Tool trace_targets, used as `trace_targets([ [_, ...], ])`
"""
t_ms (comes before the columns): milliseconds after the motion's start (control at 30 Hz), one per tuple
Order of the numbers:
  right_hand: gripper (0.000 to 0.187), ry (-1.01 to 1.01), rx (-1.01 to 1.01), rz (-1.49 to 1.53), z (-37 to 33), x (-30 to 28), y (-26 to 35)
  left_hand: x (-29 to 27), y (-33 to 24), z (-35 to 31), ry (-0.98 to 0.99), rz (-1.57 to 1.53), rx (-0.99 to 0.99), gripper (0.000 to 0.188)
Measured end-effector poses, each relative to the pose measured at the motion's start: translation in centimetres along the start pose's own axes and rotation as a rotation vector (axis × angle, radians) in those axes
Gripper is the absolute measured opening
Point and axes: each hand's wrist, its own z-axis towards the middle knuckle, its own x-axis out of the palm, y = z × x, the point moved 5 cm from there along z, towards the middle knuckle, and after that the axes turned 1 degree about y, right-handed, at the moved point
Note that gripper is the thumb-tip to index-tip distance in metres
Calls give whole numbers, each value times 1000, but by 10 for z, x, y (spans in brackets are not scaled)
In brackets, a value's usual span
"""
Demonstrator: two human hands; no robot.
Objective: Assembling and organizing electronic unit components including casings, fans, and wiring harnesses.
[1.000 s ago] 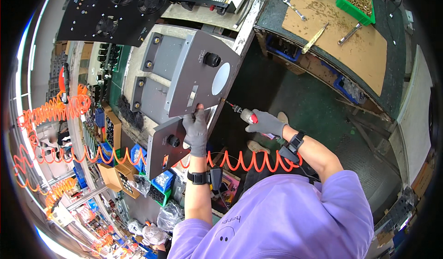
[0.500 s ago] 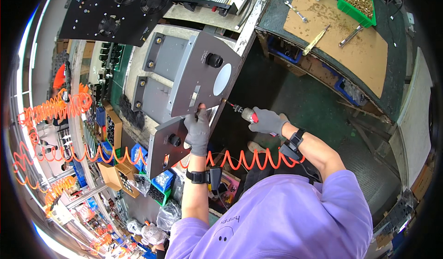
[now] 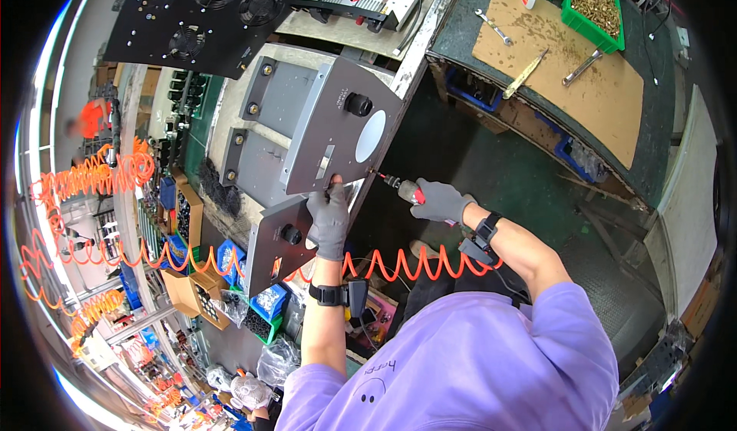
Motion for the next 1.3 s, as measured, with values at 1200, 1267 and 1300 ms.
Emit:
trace_targets([
  [1200, 54, -232, -129, 328, -4, -72, 29, -23, -148, 31, -258, 604, 331, 23],
  [1267, 54, -226, -118, 336, -1, -74, 28, -20, -147, 33, -335, 695, 433, 22],
  [1300, 53, -216, -111, 344, -1, -74, 29, -21, -147, 35, -336, 696, 432, 22],
])
